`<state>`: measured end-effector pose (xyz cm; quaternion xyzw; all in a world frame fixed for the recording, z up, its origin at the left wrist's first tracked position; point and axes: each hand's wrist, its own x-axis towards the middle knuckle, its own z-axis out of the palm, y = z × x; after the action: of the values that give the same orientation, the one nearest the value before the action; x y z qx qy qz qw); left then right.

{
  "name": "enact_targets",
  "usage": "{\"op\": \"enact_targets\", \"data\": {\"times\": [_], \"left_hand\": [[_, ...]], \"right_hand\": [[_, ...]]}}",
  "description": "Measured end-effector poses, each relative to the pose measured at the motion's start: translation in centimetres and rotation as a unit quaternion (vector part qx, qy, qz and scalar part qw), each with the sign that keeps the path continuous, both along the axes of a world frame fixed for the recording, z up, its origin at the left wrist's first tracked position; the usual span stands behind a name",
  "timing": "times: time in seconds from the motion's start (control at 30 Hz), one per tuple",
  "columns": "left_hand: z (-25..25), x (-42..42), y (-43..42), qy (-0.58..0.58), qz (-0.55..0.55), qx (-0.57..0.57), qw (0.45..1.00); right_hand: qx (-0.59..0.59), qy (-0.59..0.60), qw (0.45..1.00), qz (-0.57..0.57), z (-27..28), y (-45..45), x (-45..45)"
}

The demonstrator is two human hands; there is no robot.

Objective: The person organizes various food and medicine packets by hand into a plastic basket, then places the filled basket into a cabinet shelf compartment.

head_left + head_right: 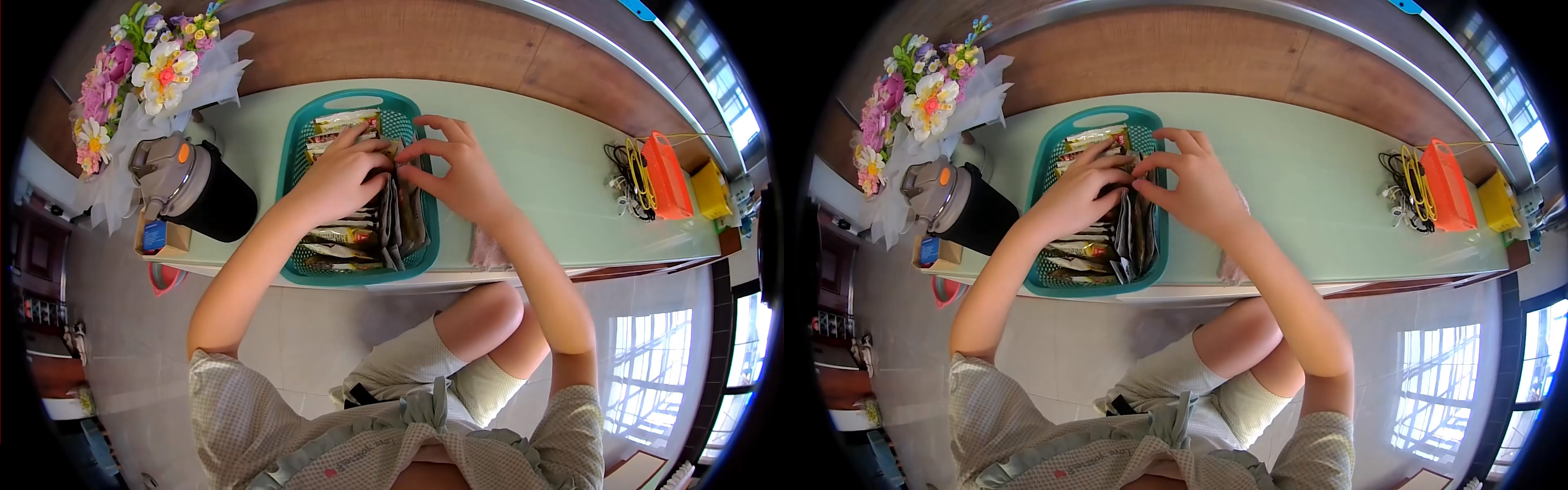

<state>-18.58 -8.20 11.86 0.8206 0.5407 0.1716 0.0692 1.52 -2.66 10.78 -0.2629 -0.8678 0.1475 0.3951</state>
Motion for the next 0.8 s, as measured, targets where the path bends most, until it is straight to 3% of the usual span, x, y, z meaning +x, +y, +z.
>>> {"op": "enact_targets", "data": {"times": [0.1,0.2,0.3,0.4,0.5,0.63,0.7,0.73,0.8], "left_hand": [[0.8,0.0,-0.5,-0.030,0.019,0.012,0.999],[2.1,-0.3,-2.0,-0.046,0.035,0.036,0.998],[3.1,0.0,-4.7,-0.174,0.092,0.003,0.981],[0.8,-0.9,-7.1,-0.200,0.123,0.136,0.963],[-1.1,0.9,-9.5,-0.372,0.192,0.220,0.881],[-4.0,1.2,-12.4,-0.515,0.218,0.204,0.803],[-5.1,1.6,-13.2,-0.568,0.250,0.147,0.770],[-4.8,2.4,-13.4,-0.658,0.266,0.095,0.698],[-6.0,2.1,-13.4,-0.726,0.254,0.035,0.638]], "right_hand": [[-0.036,-0.001,0.999,0.008,-0.9,-0.5,0.3],[-0.182,0.076,0.980,0.036,-0.7,-2.2,0.7],[-0.308,0.132,0.941,0.049,-1.7,-4.5,1.3],[-0.424,0.191,0.880,0.095,-4.4,-6.2,1.6],[-0.466,0.214,0.849,0.128,-5.1,-8.3,2.2],[-0.491,0.270,0.817,0.137,-4.7,-10.1,2.0],[-0.502,0.277,0.807,0.139,-5.0,-10.0,1.8],[-0.508,0.280,0.803,0.139,-5.0,-10.0,1.7],[-0.507,0.293,0.797,0.148,-4.7,-10.3,1.3]]}}
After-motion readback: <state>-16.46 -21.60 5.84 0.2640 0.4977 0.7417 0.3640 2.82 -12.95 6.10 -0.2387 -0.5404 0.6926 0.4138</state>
